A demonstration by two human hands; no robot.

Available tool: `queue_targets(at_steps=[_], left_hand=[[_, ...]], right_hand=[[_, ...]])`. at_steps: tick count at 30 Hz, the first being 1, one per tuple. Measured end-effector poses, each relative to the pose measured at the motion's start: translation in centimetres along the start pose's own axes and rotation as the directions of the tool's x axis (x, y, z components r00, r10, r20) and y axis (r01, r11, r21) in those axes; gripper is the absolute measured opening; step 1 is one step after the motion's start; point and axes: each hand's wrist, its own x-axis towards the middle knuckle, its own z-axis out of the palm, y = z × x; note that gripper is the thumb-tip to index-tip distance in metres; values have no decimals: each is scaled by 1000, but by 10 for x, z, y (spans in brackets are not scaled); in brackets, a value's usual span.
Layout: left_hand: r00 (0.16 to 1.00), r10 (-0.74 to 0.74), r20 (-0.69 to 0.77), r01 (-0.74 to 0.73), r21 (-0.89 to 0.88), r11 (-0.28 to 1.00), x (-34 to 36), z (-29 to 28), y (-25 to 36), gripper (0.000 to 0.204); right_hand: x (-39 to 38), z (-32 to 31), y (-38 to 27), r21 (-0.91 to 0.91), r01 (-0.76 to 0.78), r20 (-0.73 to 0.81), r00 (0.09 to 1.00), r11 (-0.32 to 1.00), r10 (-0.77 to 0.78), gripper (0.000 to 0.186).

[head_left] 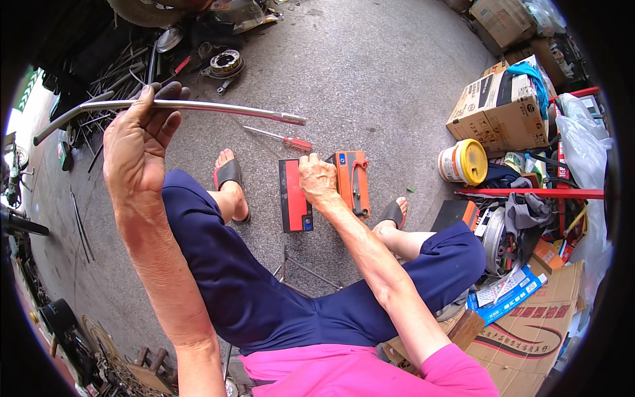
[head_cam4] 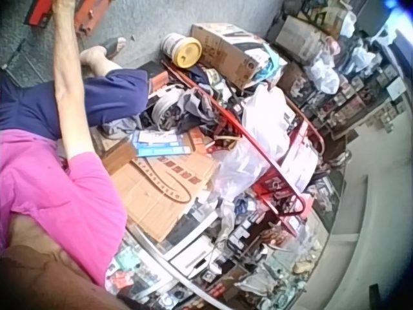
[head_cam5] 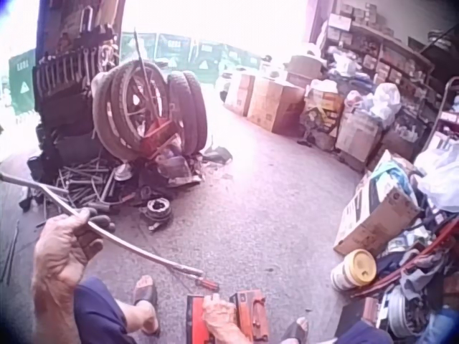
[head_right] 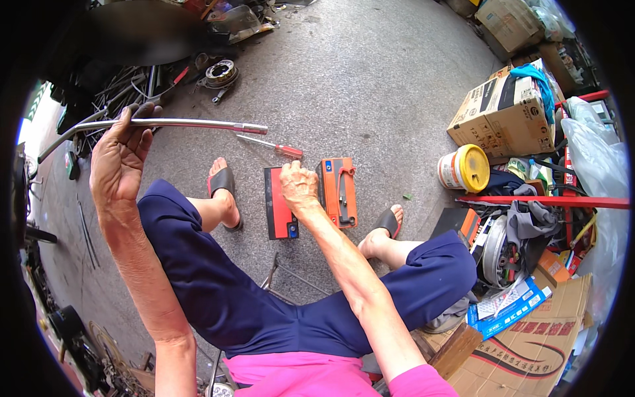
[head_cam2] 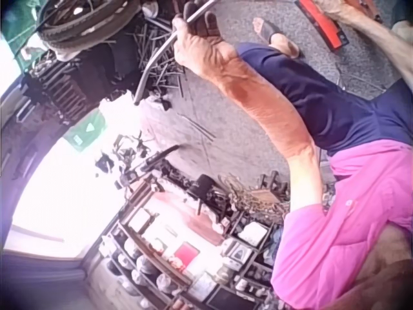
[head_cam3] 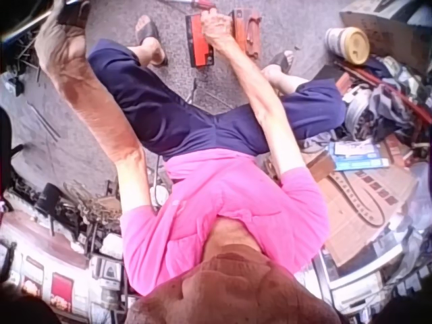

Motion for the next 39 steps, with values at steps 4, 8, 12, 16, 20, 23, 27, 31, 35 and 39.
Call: queue_targets(at_steps=[4,8,12,16,20,23,27,31,35,39], left_hand=[[1000,-1,-2,1,5,1000,1,-6,1,19],[999,-17,27,18,-6,1000,4,3,0,19],[1000,-18,4,18,-10,1000,5,-5,-1,20],[1000,-8,-2,8,-12,1000,6,-7,-1,21],[1000,-23,-5,23,-13,1000,3,1,-3,21],[999,-41,23,42,-53,998,7,0,-6,21],[998,-54,18,55,-68,996,7,3,-7,18],[999,-50,21,51,-68,996,5,0,-6,17],[999,-52,16,52,-53,997,6,2,-6,18],[998,-55,12,55,-61,997,4,2,-6,18]], right_hand=[[6,9,-7,-57,-46,70,996,997,50,9],[4,13,10,19,-102,16,995,995,101,20],[-5,-44,21,253,-407,99,913,878,395,32],[-47,-45,81,370,-506,2,839,779,544,28],[-68,-42,114,462,-555,234,829,691,509,23],[-76,-33,105,390,-559,237,828,732,507,23],[-81,-23,102,361,-550,203,835,753,512,27],[-80,-26,98,422,-553,206,830,718,518,24],[-80,-26,103,491,-572,203,809,657,552,22],[-69,-26,104,597,-494,32,802,632,596,23]])
